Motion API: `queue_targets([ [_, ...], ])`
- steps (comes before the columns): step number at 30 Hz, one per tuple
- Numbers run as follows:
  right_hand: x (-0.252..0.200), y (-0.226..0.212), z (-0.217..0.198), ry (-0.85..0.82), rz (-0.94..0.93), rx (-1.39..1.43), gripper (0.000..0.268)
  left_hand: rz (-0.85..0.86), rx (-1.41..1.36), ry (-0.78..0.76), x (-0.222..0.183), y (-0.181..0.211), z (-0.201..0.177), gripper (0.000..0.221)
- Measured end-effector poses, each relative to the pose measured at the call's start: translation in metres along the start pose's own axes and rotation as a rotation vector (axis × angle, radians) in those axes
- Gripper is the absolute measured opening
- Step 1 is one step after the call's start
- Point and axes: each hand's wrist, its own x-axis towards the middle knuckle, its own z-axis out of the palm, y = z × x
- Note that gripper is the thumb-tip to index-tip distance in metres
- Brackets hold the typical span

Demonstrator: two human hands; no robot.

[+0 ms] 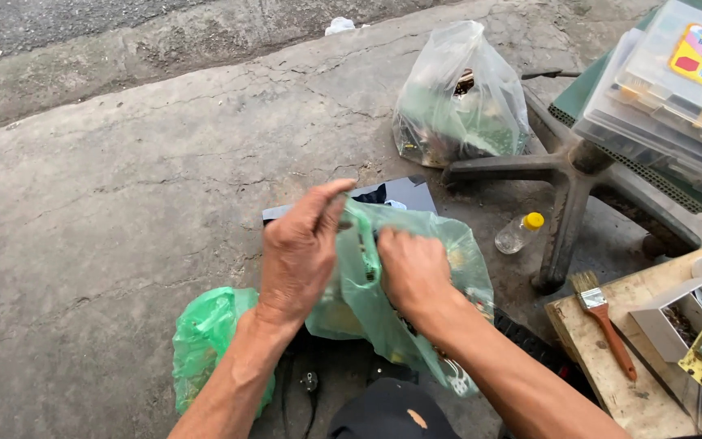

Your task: Sorting through a bag of electronic circuit boards and organizing them on a repair bench.

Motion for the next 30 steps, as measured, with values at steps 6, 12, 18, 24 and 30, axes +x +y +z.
queue_targets([
  [6, 0.053, -0.062, 0.073, -0.031, 0.118, -0.007, 0.018, -0.155, -0.129, 0.042, 0.037, 0.009, -0.028, 0.031],
  [12, 0.018, -0.067, -0.006, -0.268, 0.012, 0.432, 0.056, -0.179, 0.020, -0.039, -0.010, 0.026, -0.026, 0.036],
  [18, 0.013, 0.031, -0.035, -0.473, 0.354, 0.532, 0.047, -0.113, 0.561, -0.472, -0.108, -0.082, 0.030, 0.082],
  [24, -0.012, 0.068, 0.023, 0.014, 0.005, 0.220, 0.057, 0.122, 0.543, -0.575, -0.095, -0.056, 0.028, 0.102],
  [30, -0.029, 0.076, 0.071, -0.239, 0.157, 0.395, 0.034, 0.185, 0.646, -0.552, -0.097, -0.178, 0.086, 0.047],
])
